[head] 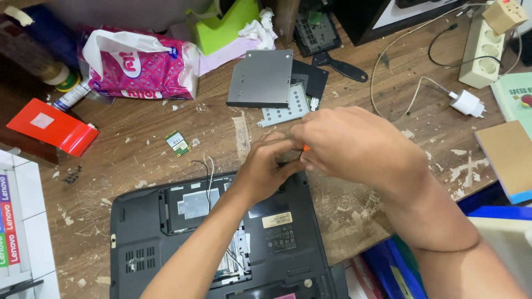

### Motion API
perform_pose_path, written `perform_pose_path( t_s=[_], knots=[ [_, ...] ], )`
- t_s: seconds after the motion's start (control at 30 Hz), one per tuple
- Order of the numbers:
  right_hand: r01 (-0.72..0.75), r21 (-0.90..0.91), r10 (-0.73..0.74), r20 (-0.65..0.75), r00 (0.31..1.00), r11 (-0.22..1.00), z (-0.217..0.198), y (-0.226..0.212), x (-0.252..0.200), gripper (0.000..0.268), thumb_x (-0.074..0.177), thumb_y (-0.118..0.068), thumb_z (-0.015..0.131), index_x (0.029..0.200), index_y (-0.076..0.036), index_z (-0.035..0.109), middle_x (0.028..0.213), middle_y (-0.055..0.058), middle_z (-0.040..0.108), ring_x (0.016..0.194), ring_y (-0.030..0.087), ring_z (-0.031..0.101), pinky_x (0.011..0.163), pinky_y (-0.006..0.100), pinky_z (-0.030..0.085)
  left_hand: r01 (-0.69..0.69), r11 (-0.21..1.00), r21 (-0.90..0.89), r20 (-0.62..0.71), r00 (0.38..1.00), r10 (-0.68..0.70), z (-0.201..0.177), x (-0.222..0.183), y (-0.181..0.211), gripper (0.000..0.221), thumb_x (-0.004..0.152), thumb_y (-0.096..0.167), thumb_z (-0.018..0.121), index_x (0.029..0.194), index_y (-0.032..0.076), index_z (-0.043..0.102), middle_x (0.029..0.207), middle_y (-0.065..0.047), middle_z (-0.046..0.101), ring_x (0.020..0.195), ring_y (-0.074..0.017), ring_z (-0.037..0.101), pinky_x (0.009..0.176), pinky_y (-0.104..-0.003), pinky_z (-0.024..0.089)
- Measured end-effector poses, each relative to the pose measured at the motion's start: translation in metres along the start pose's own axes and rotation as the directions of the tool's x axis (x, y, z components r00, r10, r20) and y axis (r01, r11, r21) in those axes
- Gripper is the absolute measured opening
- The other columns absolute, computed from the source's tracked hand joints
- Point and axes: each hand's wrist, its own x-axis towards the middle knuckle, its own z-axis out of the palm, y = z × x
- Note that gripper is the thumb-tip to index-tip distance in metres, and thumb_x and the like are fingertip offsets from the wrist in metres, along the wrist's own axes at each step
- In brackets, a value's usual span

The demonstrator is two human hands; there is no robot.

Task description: Using a manual screwdriver to remove screws from the bottom casing of a laptop for repair.

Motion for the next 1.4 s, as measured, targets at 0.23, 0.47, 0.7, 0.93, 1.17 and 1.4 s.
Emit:
perform_pose_path(
  t_s=[0.23, 0.47, 0.7, 0.93, 1.17, 1.4],
  knots=[
    [0.085, 0.019, -0.087, 0.077, 0.993, 0.996, -0.012, 0.007, -0.002, 0.011, 0.106, -0.023, 0.062, 0.115, -0.021, 0.068, 0.107, 0.001, 0.069, 0.078, 0.030, 0.076, 0.067, 0.051, 0.058, 0.180, 0.983, -0.039, 0.069, 0.982, -0.177, -0.004, 0.006, 0.011, 0.011, 0.097, 0.012, 0.083, 0.105, 0.007, 0.078, 0.098, -0.004, 0.068, 0.094, -0.0254, 0.060, 0.077, -0.040, 0.053],
    [0.031, 0.032, -0.033, 0.077, 0.996, 0.999, -0.015, 0.007, 0.001, 0.023, 0.109, -0.036, 0.059, 0.102, -0.016, 0.065, 0.095, 0.003, 0.075, 0.078, 0.031, 0.072, 0.068, 0.050, 0.054, 0.149, 0.975, -0.166, -0.034, 0.987, -0.157, -0.005, 0.013, 0.030, 0.020, 0.089, 0.014, 0.092, 0.094, 0.014, 0.073, 0.103, -0.002, 0.070, 0.079, -0.0170, 0.059, 0.066, -0.031, 0.054],
    [0.207, 0.048, -0.206, -0.036, 0.978, 0.977, 0.004, 0.031, 0.001, 0.006, 0.103, -0.021, 0.068, 0.109, -0.022, 0.069, 0.100, 0.001, 0.059, 0.072, 0.031, 0.064, 0.066, 0.050, 0.050, 0.397, 0.913, -0.096, 0.099, 0.916, -0.388, -0.011, 0.012, 0.033, 0.020, 0.097, 0.022, 0.084, 0.117, 0.021, 0.086, 0.092, 0.002, 0.066, 0.067, -0.0144, 0.042, 0.061, -0.031, 0.040],
    [0.138, 0.041, -0.136, -0.048, 0.990, 0.990, -0.014, 0.016, -0.006, 0.029, 0.106, -0.049, 0.072, 0.109, -0.022, 0.066, 0.096, -0.002, 0.079, 0.079, 0.028, 0.075, 0.068, 0.046, 0.056, 0.150, 0.958, -0.244, -0.018, 0.987, -0.159, -0.004, 0.014, 0.032, 0.034, 0.091, 0.012, 0.092, 0.082, 0.016, 0.060, 0.083, 0.002, 0.054, 0.072, -0.0145, 0.044, 0.061, -0.031, 0.039],
    [0.313, -0.034, -0.314, -0.147, 0.938, 0.949, 0.010, 0.028, -0.005, 0.027, 0.096, -0.017, 0.075, 0.121, -0.015, 0.067, 0.114, 0.002, 0.069, 0.085, 0.029, 0.072, 0.076, 0.048, 0.057, 0.227, 0.959, -0.172, 0.032, 0.974, -0.225, -0.011, 0.018, 0.039, 0.041, 0.080, 0.038, 0.090, 0.109, 0.014, 0.075, 0.122, -0.004, 0.071, 0.108, -0.0240, 0.060, 0.090, -0.039, 0.050],
    [0.142, 0.043, -0.140, -0.045, 0.989, 0.989, -0.007, 0.024, -0.015, 0.025, 0.104, -0.048, 0.073, 0.117, -0.028, 0.067, 0.109, -0.005, 0.069, 0.088, 0.024, 0.070, 0.080, 0.043, 0.058, 0.236, 0.955, -0.176, -0.016, 0.970, -0.243, -0.003, 0.013, 0.026, 0.017, 0.088, 0.018, 0.094, 0.090, 0.014, 0.077, 0.091, 0.003, 0.072, 0.083, -0.0152, 0.059, 0.071, -0.031, 0.049]
  ],
)
